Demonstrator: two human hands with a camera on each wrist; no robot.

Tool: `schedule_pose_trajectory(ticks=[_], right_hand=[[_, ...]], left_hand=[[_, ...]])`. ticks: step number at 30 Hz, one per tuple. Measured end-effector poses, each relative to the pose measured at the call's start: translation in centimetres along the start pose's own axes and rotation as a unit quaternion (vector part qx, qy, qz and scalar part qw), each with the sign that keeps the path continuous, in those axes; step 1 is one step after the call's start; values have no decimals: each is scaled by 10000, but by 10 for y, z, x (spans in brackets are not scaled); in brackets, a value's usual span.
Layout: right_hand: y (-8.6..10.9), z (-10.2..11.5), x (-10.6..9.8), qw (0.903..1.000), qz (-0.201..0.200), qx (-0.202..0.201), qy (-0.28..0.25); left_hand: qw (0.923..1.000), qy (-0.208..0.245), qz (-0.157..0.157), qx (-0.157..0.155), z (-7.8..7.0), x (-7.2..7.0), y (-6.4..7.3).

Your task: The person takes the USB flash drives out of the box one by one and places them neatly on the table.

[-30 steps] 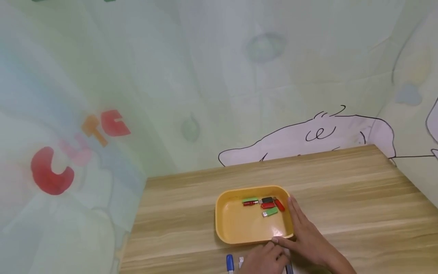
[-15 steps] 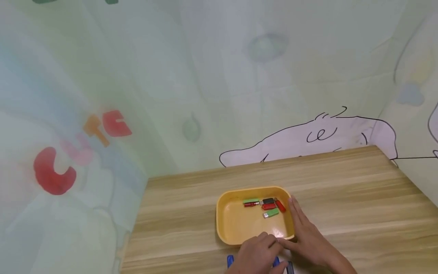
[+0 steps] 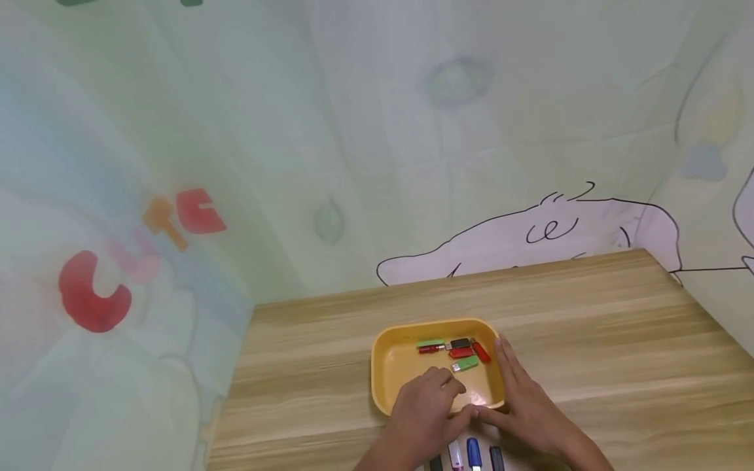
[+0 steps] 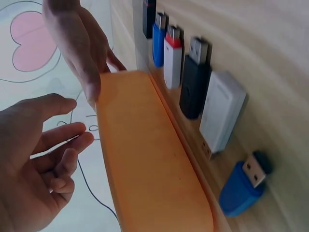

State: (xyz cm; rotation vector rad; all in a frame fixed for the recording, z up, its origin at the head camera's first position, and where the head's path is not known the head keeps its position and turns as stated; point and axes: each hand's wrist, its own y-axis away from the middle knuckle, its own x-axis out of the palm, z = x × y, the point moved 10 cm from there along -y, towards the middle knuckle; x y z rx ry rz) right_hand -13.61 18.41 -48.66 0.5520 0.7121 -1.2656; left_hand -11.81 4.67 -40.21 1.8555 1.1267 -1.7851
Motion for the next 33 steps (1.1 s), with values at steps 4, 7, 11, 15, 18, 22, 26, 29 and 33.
schedule_pose_trajectory(ticks=[4, 7, 11, 15, 18, 22, 26, 29, 33], right_hand=[[0, 1, 0, 10000, 19, 29, -39], [0, 0, 1, 9999, 63, 92, -65], [0, -2, 0, 9998, 87, 171, -47], [0, -3, 0, 9997, 103, 199, -70], [1, -3, 0, 9996, 137, 233, -65], [1, -5, 3, 9993, 236, 304, -27], [1, -6, 5, 9990, 298, 342, -5], [1, -6, 5, 9990, 290, 332, -34], [-1, -6, 5, 9991, 270, 322, -64]], left_hand=[[9988, 60, -12, -484, 18, -1, -5], [9977, -38, -78, -671, 26, -1, -9], [9967, -162, -149, -776, 35, 0, -15], [9940, -130, -67, -1088, 45, 2, -20], [9898, -37, 19, -1421, 54, 5, -23], [9850, -23, 32, -1724, 64, 7, -27], [9808, -63, -52, -1951, 73, 6, -32], [9755, -36, 17, -2199, 80, 9, -35], [9641, 91, 187, -2648, 88, 15, -37]])
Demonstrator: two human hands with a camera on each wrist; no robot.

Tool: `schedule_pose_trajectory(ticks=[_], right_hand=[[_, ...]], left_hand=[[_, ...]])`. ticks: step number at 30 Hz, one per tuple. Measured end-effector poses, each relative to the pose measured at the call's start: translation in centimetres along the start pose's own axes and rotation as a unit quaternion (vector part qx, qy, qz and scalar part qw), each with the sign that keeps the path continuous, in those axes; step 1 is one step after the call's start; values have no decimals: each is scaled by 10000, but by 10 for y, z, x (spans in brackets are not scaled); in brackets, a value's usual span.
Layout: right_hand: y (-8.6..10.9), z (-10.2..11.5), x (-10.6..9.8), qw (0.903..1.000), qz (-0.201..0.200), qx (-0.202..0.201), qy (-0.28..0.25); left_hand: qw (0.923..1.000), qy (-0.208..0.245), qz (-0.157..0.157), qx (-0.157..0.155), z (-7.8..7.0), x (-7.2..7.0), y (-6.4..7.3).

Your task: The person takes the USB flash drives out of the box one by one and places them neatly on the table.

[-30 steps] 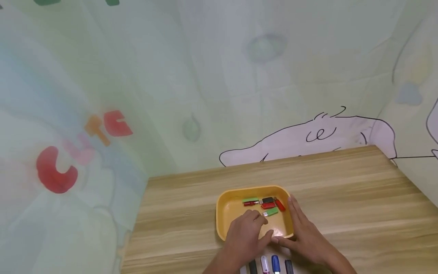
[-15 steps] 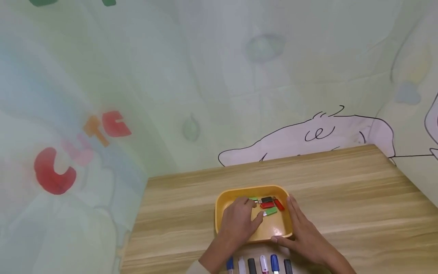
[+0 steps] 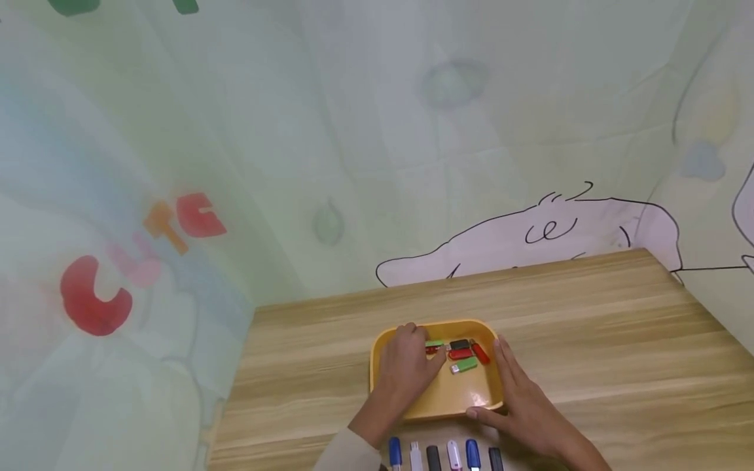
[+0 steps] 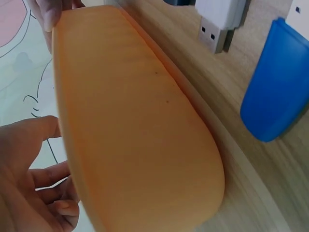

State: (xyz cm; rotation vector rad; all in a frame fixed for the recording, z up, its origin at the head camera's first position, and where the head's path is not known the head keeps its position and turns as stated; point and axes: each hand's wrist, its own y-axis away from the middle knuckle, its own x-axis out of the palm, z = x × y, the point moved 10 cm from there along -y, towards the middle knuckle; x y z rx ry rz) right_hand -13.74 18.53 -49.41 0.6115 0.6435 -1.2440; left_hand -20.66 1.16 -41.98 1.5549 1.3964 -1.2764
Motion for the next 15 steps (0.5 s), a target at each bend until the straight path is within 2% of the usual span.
schedule_pose_trajectory(ticks=[5, 15], right_hand=[[-1, -1, 0, 10000, -27, 19, -21], [0, -2, 1, 10000, 35, 86, 11]], left_hand=[[9996, -100, 18, -276, 4, 5, -7], [9981, -522, 48, -330, 6, 14, -17]])
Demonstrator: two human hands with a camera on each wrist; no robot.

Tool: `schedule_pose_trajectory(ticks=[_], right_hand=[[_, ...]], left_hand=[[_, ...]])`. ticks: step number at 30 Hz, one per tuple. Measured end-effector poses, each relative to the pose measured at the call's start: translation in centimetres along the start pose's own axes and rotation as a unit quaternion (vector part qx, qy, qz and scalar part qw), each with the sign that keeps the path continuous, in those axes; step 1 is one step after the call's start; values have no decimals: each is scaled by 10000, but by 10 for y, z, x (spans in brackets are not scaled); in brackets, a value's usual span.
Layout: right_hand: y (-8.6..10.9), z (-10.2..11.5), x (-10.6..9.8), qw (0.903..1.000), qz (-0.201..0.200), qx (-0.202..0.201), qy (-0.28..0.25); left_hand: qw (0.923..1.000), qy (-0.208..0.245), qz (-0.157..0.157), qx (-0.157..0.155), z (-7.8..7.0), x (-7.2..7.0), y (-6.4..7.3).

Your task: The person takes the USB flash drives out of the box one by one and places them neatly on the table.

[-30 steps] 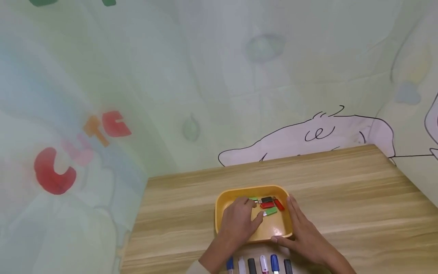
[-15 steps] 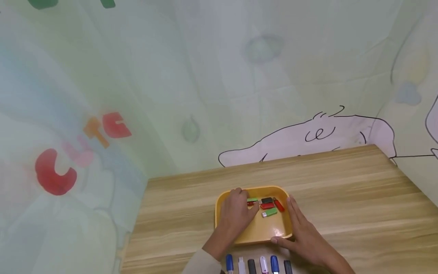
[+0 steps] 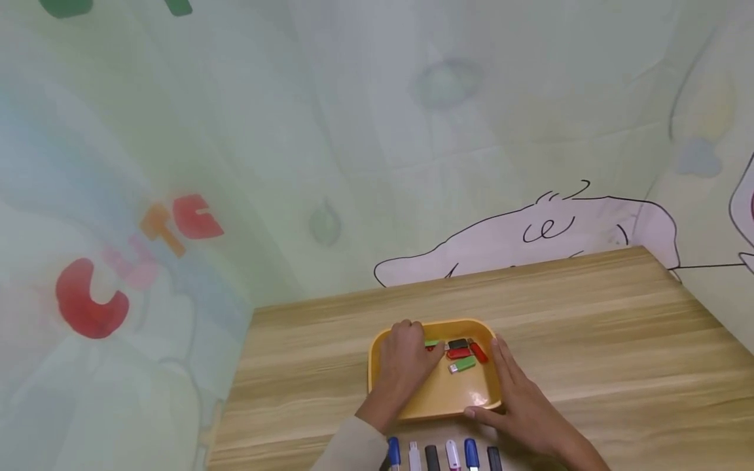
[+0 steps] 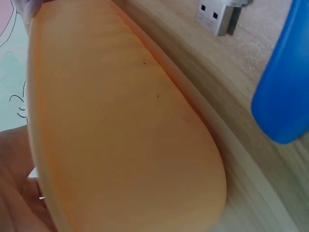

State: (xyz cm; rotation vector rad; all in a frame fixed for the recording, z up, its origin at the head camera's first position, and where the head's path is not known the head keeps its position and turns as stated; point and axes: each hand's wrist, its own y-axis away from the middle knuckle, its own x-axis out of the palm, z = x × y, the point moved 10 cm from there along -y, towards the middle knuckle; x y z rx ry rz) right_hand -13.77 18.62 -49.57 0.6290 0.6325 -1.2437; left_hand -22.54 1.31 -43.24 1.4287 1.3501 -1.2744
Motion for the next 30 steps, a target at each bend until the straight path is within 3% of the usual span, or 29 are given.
schedule_pose_trajectory(ticks=[9, 30], right_hand=[[-1, -1, -2, 10000, -51, -28, 11], [0, -2, 1, 9999, 70, 113, -64]], left_hand=[[9997, -176, 169, -67, 1, 14, -5], [9989, -353, 268, -182, -4, 26, -6]])
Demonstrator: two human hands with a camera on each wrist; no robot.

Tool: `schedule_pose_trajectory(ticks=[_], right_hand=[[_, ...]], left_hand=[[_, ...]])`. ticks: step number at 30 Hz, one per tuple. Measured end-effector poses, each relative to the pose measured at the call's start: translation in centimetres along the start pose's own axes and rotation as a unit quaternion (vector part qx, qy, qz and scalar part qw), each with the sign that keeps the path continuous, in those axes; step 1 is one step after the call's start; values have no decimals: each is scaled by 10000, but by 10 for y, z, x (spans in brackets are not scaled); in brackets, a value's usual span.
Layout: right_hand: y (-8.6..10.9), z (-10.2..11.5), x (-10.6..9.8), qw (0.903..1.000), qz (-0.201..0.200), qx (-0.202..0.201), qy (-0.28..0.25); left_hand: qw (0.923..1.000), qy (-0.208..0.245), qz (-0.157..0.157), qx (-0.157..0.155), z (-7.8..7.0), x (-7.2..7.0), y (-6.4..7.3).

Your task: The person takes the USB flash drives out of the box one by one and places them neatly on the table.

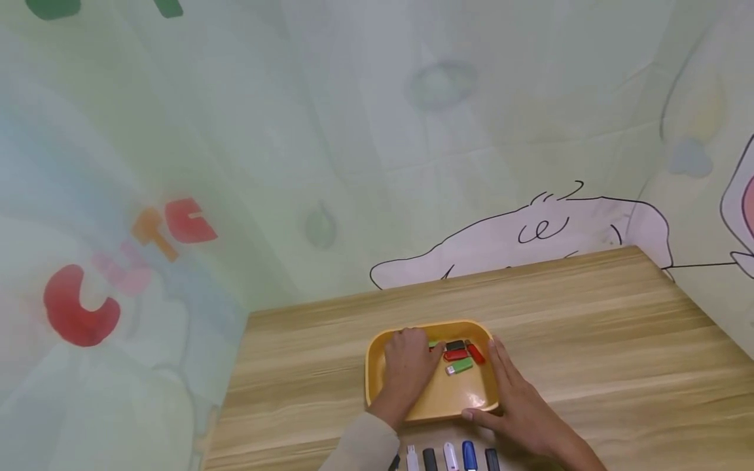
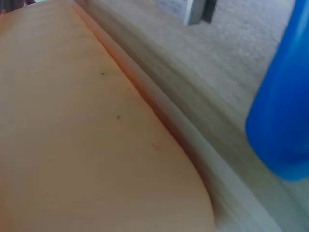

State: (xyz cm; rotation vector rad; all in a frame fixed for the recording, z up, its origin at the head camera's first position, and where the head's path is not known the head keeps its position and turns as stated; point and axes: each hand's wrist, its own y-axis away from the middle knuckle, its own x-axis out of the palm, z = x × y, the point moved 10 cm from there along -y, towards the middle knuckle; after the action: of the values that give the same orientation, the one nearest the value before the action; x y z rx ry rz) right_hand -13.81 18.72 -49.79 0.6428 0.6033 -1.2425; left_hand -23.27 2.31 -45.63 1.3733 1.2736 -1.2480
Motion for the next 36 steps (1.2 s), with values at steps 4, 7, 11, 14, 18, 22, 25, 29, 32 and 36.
schedule_pose_trajectory(ticks=[4, 7, 11, 14, 18, 22, 25, 29, 32, 36], right_hand=[[0, 0, 0, 10000, 1, 10, -21], [0, 1, 0, 10000, 9, 30, -32], [0, 0, 0, 9999, 48, 81, -56], [-1, -1, 1, 9999, 68, 130, -90], [-1, -1, 1, 9999, 38, 97, -70], [-1, -1, 0, 10000, -11, 20, -60], [-1, -1, 0, 10000, -21, -17, -81], [0, -1, -1, 9999, -29, -91, -85], [1, 0, -1, 9999, -57, -150, -64], [1, 2, -3, 9997, -106, -202, -36]], left_hand=[[9999, 120, 53, -53, 0, 1, -2], [9998, 177, 90, -76, -1, 1, -3], [9999, 120, 73, -31, -2, 1, -2], [9999, 132, -1, 12, -3, 1, -2], [9997, 216, -71, 45, -4, 3, -1], [9997, 162, -145, 74, -4, 5, 0], [9997, 19, -215, 139, -6, 6, 1], [9992, -168, -288, 242, -8, 5, 2], [9987, -270, -329, 273, -9, 6, 2], [9984, -284, -393, 285, -10, 6, 1]])
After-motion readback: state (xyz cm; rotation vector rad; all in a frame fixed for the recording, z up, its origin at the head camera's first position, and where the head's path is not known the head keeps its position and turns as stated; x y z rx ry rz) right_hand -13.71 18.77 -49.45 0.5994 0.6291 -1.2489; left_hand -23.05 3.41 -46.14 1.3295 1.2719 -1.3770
